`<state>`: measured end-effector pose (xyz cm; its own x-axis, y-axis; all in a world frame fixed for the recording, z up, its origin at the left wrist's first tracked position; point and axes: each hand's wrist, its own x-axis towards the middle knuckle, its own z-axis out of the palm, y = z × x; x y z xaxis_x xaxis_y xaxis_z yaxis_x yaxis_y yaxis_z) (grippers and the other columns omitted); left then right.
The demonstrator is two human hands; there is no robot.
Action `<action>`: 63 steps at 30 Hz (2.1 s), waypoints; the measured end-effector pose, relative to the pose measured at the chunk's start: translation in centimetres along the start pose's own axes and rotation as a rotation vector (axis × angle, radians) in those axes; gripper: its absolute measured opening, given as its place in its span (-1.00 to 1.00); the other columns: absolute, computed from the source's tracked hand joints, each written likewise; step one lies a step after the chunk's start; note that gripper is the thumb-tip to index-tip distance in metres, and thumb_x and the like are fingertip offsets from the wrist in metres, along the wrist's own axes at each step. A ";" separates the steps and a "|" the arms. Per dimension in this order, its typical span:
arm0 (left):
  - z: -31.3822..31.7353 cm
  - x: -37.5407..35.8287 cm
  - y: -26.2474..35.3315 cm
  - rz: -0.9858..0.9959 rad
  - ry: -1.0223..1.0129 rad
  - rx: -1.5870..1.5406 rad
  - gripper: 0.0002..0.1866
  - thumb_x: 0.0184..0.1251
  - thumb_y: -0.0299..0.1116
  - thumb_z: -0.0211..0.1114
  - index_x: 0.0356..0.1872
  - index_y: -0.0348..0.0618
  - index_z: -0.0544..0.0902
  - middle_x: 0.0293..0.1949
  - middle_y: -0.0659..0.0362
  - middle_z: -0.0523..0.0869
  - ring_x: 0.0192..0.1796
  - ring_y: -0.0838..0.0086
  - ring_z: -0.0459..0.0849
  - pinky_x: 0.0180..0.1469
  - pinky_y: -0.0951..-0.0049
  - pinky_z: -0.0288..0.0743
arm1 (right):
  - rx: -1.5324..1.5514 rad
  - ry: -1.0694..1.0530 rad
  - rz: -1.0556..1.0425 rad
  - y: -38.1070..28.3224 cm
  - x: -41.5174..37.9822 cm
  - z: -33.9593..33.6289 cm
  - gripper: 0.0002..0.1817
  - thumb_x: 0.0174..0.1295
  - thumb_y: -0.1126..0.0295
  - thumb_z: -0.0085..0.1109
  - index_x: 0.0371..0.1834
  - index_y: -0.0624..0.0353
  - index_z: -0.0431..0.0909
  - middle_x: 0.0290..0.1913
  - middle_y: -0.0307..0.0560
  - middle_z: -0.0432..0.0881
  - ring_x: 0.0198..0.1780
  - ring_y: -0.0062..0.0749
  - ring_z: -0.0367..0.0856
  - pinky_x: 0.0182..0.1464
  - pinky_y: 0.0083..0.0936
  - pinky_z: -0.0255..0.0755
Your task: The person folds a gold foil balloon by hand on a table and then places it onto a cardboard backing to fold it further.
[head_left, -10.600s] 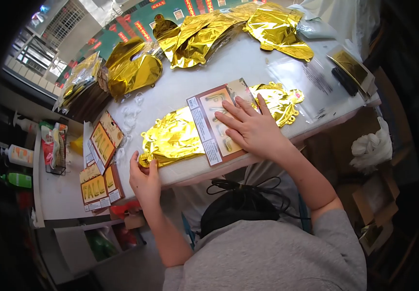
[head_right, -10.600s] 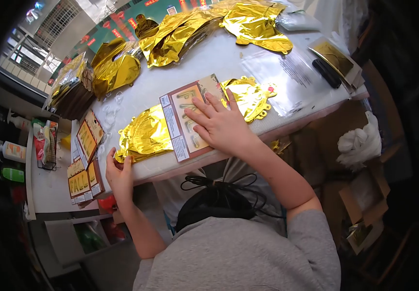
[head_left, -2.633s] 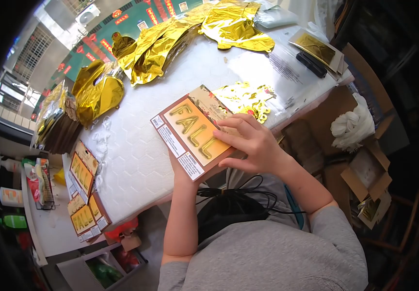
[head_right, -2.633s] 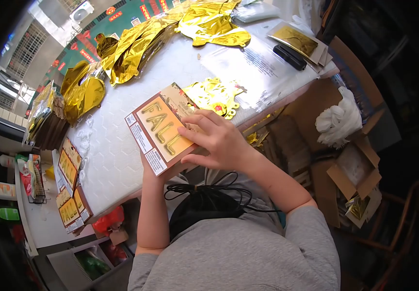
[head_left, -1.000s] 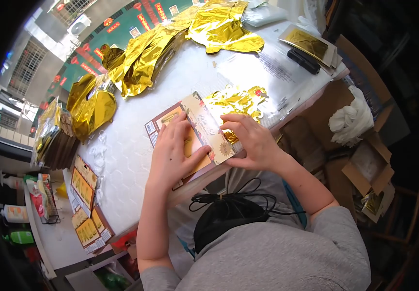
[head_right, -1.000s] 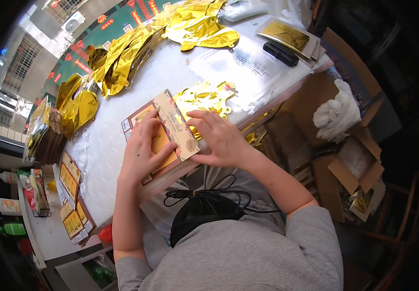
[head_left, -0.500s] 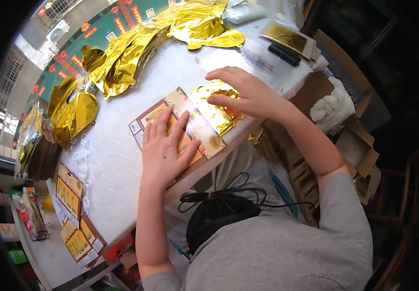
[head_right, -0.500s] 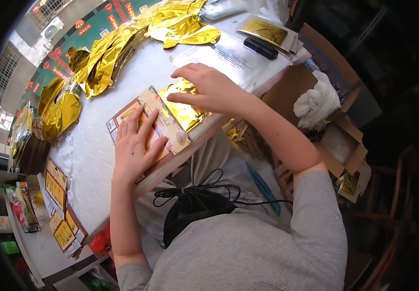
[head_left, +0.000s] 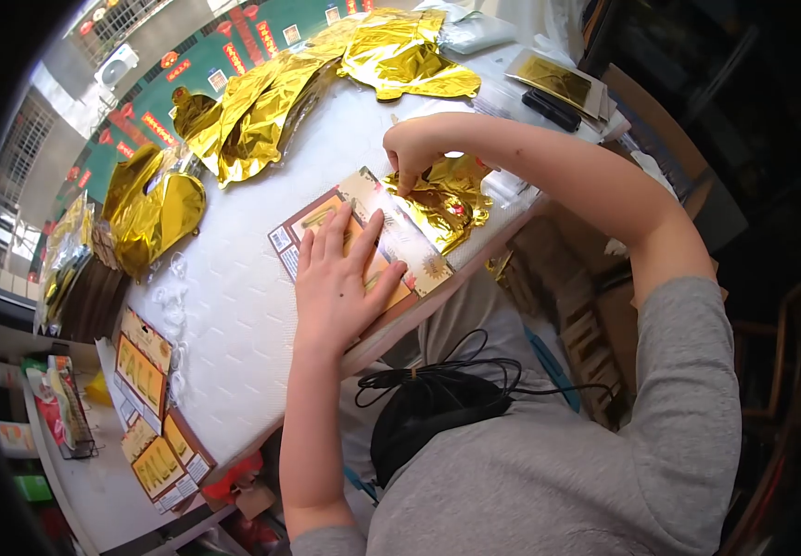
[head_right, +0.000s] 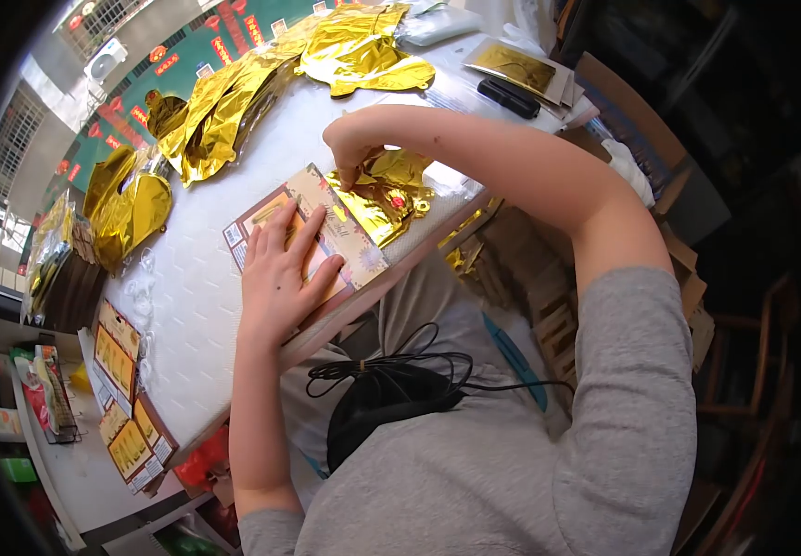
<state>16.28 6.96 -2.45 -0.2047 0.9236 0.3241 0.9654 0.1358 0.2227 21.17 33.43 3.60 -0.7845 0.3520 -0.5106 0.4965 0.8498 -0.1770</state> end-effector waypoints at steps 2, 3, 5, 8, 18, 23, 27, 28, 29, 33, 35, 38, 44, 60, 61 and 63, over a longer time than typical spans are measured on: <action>0.1 0.0 0.0 0.003 -0.001 -0.003 -0.27 0.46 0.27 0.20 0.56 0.20 0.52 0.57 -0.11 0.40 0.63 0.02 0.31 0.68 -0.03 0.01 | 0.043 -0.003 -0.012 -0.2 0.4 -0.2 -0.41 -0.03 0.06 0.73 -0.07 0.27 0.76 -0.23 0.00 0.82 -0.27 -0.25 0.77 -0.28 -0.29 0.63; 0.1 0.0 0.0 0.001 0.000 -0.006 -0.27 0.46 0.27 0.20 0.56 0.19 0.52 0.57 -0.11 0.41 0.63 0.02 0.31 0.68 -0.04 0.01 | -0.008 -0.052 -0.006 -0.5 0.5 -0.6 -0.44 -0.02 0.06 0.73 -0.11 0.27 0.77 -0.25 -0.01 0.81 -0.30 -0.25 0.77 -0.31 -0.30 0.62; 0.3 0.0 0.0 0.007 0.006 -0.005 -0.27 0.46 0.26 0.21 0.56 0.18 0.52 0.57 -0.11 0.41 0.63 0.02 0.31 0.68 -0.04 0.01 | -0.055 -0.097 0.005 -0.6 0.7 -0.8 -0.46 -0.02 0.07 0.73 -0.15 0.27 0.78 -0.27 -0.01 0.80 -0.33 -0.26 0.76 -0.34 -0.31 0.62; 0.2 0.1 0.0 0.012 0.008 -0.012 -0.27 0.46 0.25 0.22 0.55 0.17 0.53 0.57 -0.11 0.41 0.63 0.02 0.32 0.68 -0.05 0.01 | 0.058 -0.126 0.017 -0.7 0.9 -0.9 -0.56 0.01 0.13 0.69 -0.25 0.28 0.78 -0.34 -0.03 0.78 -0.40 -0.28 0.74 -0.40 -0.33 0.59; 0.2 0.0 0.0 0.027 0.014 0.018 -0.30 0.48 0.18 0.25 0.56 0.17 0.52 0.57 -0.05 0.40 0.59 0.04 0.36 0.68 -0.01 0.04 | -0.099 -0.225 0.009 -1.2 -0.5 -2.9 -0.71 0.11 0.12 0.60 -0.44 0.06 0.75 -0.54 -0.33 0.61 -0.53 -0.48 0.50 -0.42 -0.48 0.40; 0.2 0.0 0.1 -0.001 0.007 -0.019 -0.28 0.45 0.24 0.25 0.54 0.19 0.54 0.57 -0.09 0.42 0.62 0.03 0.33 0.68 -0.06 0.01 | 0.130 -0.223 0.012 1.2 -2.0 -3.1 -0.66 0.16 0.02 0.59 -0.40 0.03 0.72 -0.48 -0.38 0.60 -0.38 -0.52 0.53 -0.22 -0.41 0.45; 0.2 0.0 0.2 -0.004 0.001 -0.016 -0.28 0.45 0.24 0.24 0.55 0.18 0.53 0.57 -0.09 0.41 0.63 0.03 0.32 0.68 -0.06 0.01 | 0.421 -0.267 -0.065 1.8 -2.7 -3.0 -0.71 0.28 0.10 0.52 -0.30 0.10 0.75 -0.35 -0.33 0.72 -0.26 -0.57 0.67 -0.21 -0.45 0.53; 0.2 0.0 0.2 -0.007 -0.001 -0.016 -0.28 0.45 0.24 0.24 0.55 0.18 0.53 0.57 -0.09 0.41 0.63 0.03 0.32 0.68 -0.06 0.01 | 0.584 -0.272 -0.141 1.8 -3.0 -2.7 -0.72 0.32 0.14 0.49 -0.28 0.13 0.75 -0.30 -0.30 0.76 -0.20 -0.58 0.72 -0.22 -0.48 0.56; 0.2 0.0 0.2 -0.005 -0.001 -0.009 -0.28 0.46 0.23 0.23 0.55 0.18 0.53 0.57 -0.09 0.41 0.63 0.03 0.31 0.68 -0.06 0.00 | 0.675 -0.265 -0.112 1.4 -3.3 -2.6 -0.72 0.38 0.17 0.44 -0.21 0.19 0.75 -0.15 -0.18 0.81 -0.10 -0.56 0.79 -0.17 -0.51 0.68; 0.3 0.0 0.1 -0.004 -0.002 -0.009 -0.28 0.46 0.23 0.22 0.56 0.16 0.53 0.57 -0.10 0.41 0.64 0.03 0.30 0.69 -0.06 0.00 | 0.923 -0.296 -0.065 1.2 -3.5 -1.0 -0.60 0.45 0.05 0.37 -0.05 0.23 0.72 -0.04 -0.07 0.79 -0.03 -0.46 0.81 0.10 -0.37 0.78; 0.3 0.0 0.1 -0.002 -0.003 -0.007 -0.28 0.46 0.23 0.22 0.56 0.16 0.53 0.57 -0.10 0.41 0.64 0.02 0.30 0.69 -0.06 0.00 | 1.051 -0.257 -0.120 1.6 -3.9 0.4 -0.56 0.49 -0.02 0.31 -0.04 0.21 0.71 -0.03 -0.07 0.79 -0.01 -0.43 0.81 0.11 -0.34 0.78; 0.1 0.0 0.2 -0.006 0.001 -0.016 -0.28 0.46 0.23 0.22 0.55 0.17 0.53 0.57 -0.10 0.41 0.63 0.01 0.30 0.69 -0.05 0.00 | 1.310 -0.121 -0.162 2.2 -4.0 2.9 -0.53 0.64 -0.08 0.04 0.03 0.15 0.63 0.07 -0.06 0.76 0.10 -0.36 0.79 0.16 -0.21 0.71; 0.2 -0.1 0.2 -0.017 0.026 -0.020 -0.29 0.44 0.23 0.26 0.53 0.18 0.56 0.55 -0.07 0.43 0.59 0.04 0.36 0.68 0.00 0.04 | 1.227 0.714 -0.261 1.7 -7.7 11.1 -0.62 0.49 0.37 0.16 0.29 0.32 0.62 0.17 -0.07 0.75 0.13 -0.41 0.72 0.23 -0.45 0.56; 0.3 -0.2 0.2 -0.018 0.044 0.015 -0.29 0.43 0.24 0.27 0.54 0.22 0.55 0.53 -0.06 0.46 0.55 0.01 0.40 0.66 0.00 0.11 | 1.241 0.866 -0.290 -1.6 -10.7 16.8 -0.56 0.55 0.38 0.28 0.37 0.40 0.53 0.31 -0.08 0.64 0.22 -0.55 0.60 0.24 -0.49 0.51; 0.3 -0.2 0.3 -0.016 0.044 0.015 -0.29 0.43 0.24 0.27 0.54 0.22 0.55 0.53 -0.06 0.46 0.55 0.01 0.40 0.66 0.00 0.11 | 1.241 0.868 -0.289 -1.8 -10.8 16.9 -0.56 0.55 0.38 0.28 0.37 0.40 0.53 0.31 -0.08 0.64 0.22 -0.55 0.60 0.24 -0.49 0.51; 0.3 -0.1 0.3 -0.018 0.043 0.019 -0.28 0.43 0.24 0.27 0.55 0.24 0.53 0.53 -0.05 0.46 0.56 0.01 0.40 0.66 0.00 0.11 | 0.987 0.882 -0.161 -2.9 -11.6 16.2 -0.64 0.52 0.44 0.27 0.27 0.41 0.62 0.29 -0.01 0.67 0.23 -0.45 0.64 0.23 -0.46 0.54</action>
<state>16.64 6.98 -2.70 -0.2283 0.9046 0.3599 0.9643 0.1592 0.2115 34.87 20.49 -3.63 -0.6501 0.7276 0.2191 0.1414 0.3992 -0.9059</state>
